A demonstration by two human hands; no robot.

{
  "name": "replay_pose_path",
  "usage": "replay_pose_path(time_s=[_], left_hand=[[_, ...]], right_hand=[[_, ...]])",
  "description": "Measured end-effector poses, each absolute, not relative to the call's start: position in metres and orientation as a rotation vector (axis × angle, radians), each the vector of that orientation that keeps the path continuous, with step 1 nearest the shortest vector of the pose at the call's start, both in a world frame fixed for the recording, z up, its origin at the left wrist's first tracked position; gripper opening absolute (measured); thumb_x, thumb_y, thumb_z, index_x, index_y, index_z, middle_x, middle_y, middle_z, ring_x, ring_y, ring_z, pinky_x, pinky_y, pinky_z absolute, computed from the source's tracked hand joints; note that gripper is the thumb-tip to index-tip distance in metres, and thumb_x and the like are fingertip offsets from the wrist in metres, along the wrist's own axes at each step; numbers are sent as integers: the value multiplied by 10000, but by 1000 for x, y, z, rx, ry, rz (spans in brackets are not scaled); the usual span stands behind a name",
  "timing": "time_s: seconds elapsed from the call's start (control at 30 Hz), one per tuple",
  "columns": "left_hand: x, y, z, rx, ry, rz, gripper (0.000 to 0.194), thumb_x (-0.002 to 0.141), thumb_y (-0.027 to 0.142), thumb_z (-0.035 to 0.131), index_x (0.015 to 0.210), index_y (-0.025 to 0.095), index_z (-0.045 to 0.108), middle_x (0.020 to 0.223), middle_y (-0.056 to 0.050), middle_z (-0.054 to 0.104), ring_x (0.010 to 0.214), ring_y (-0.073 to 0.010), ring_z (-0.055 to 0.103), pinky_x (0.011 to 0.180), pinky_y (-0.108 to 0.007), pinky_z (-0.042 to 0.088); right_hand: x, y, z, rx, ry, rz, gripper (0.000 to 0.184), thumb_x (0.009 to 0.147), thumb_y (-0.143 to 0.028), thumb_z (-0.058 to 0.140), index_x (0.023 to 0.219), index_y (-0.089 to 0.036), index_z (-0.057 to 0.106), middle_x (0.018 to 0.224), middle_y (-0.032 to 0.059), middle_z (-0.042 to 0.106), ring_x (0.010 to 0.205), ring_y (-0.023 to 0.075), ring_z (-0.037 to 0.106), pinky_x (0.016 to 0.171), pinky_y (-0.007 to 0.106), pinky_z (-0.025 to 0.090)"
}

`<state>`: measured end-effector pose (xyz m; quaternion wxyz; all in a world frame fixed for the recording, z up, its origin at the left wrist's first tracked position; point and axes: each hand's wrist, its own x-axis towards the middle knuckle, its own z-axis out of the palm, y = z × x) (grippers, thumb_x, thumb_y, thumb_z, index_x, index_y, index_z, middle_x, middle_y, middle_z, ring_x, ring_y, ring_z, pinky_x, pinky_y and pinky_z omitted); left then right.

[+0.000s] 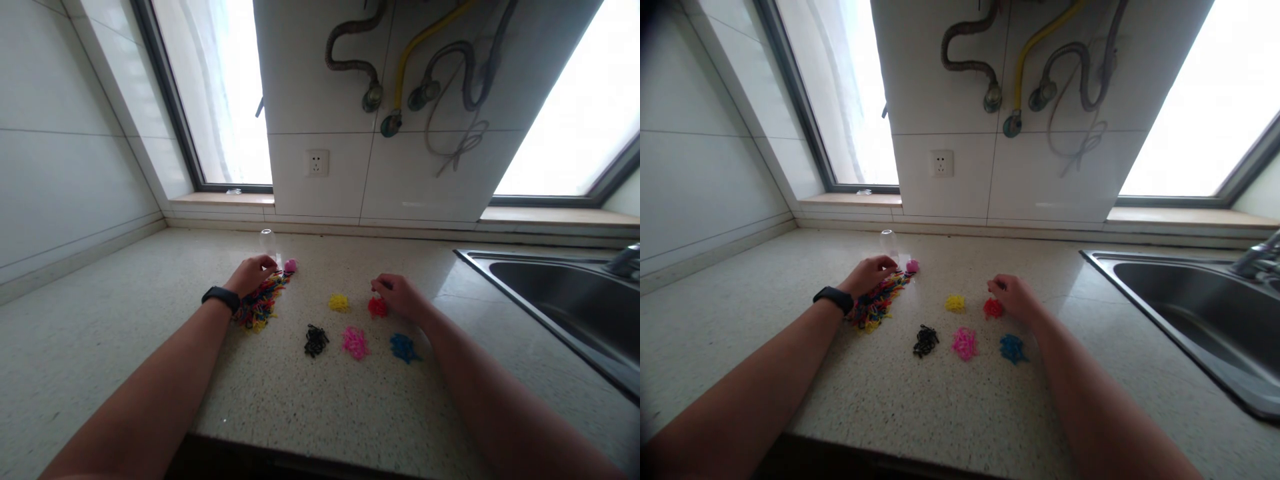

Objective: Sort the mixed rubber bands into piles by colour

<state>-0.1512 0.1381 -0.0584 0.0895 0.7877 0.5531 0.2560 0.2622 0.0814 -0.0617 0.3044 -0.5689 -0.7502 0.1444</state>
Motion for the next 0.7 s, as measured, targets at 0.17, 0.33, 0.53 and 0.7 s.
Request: replay_pose_path(time_s=[0.17, 0.33, 0.53, 0.7], left_hand=[[-150, 137, -58, 2296, 1657, 755, 307, 954, 366, 562, 1164, 146, 599, 1140, -93, 619, 971, -197, 621, 841, -404, 545], [-150, 137, -58, 2241, 1668, 764, 312, 953, 360, 564, 1175, 144, 593, 1141, -94, 616, 967, -197, 622, 832, -401, 548], [-151, 137, -60, 2187, 1648, 774, 317, 955, 366, 560, 1178, 142, 589, 1122, -91, 620, 939, -189, 626, 806, -386, 555], [-152, 139, -62, 2166, 1633, 785, 319, 956, 366, 559, 1182, 142, 586, 1116, -90, 621, 927, -186, 628, 794, -379, 558]], right_hand=[[262, 81, -62, -1486, -1997, 373, 358, 907, -416, 482, 780, -168, 706, 702, 48, 702, 641, 166, 606, 603, 274, 388], [262, 81, -61, -1491, -2012, 369, 362, 908, -417, 480, 779, -166, 706, 686, 45, 695, 635, 166, 604, 600, 274, 387], [262, 79, -59, -1497, -2027, 365, 358, 905, -416, 480, 786, -166, 708, 683, 43, 692, 626, 162, 594, 595, 272, 385], [262, 81, -61, -1487, -2035, 351, 363, 907, -413, 477, 774, -164, 704, 667, 43, 682, 607, 158, 579, 580, 270, 377]])
